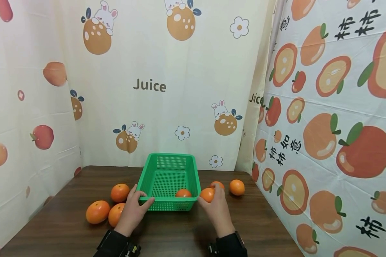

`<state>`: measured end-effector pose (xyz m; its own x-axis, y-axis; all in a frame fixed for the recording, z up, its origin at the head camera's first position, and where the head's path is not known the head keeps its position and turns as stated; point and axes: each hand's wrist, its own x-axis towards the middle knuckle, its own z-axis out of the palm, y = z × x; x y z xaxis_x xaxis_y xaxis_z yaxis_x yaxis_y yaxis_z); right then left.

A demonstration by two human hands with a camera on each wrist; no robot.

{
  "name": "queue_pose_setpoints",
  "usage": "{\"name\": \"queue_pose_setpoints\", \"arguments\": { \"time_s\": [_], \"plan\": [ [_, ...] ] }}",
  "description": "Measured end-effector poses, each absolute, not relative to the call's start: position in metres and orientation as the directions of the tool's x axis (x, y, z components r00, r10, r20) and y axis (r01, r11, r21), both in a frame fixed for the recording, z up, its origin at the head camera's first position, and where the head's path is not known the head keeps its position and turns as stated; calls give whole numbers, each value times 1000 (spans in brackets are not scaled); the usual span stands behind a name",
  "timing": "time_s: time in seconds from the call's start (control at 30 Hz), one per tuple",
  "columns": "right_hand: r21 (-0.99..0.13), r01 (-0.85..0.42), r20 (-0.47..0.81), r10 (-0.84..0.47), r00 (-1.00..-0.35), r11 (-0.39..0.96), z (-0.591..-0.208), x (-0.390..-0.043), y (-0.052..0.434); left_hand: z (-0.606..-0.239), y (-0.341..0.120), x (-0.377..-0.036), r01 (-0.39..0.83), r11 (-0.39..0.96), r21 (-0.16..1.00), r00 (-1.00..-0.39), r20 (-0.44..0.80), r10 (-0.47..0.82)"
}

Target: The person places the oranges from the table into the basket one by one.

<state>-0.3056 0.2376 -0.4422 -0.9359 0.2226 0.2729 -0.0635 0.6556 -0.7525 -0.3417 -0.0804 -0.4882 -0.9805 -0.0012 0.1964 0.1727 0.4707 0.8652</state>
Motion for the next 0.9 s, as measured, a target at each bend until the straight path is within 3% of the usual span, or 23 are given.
{"name": "queue_pose_setpoints", "arguments": {
  "time_s": [0.37, 0.9],
  "plan": [
    [-726, -140, 366, 205, -908, 674, -440, -301, 233, -486, -80, -341, 164, 479, 862, -982, 187, -1],
    [-718, -185, 397, 176, -901, 671, -437, -306, 229, -487, -80, -342, 171, 484, 858, -980, 197, -3]
  ]
}}
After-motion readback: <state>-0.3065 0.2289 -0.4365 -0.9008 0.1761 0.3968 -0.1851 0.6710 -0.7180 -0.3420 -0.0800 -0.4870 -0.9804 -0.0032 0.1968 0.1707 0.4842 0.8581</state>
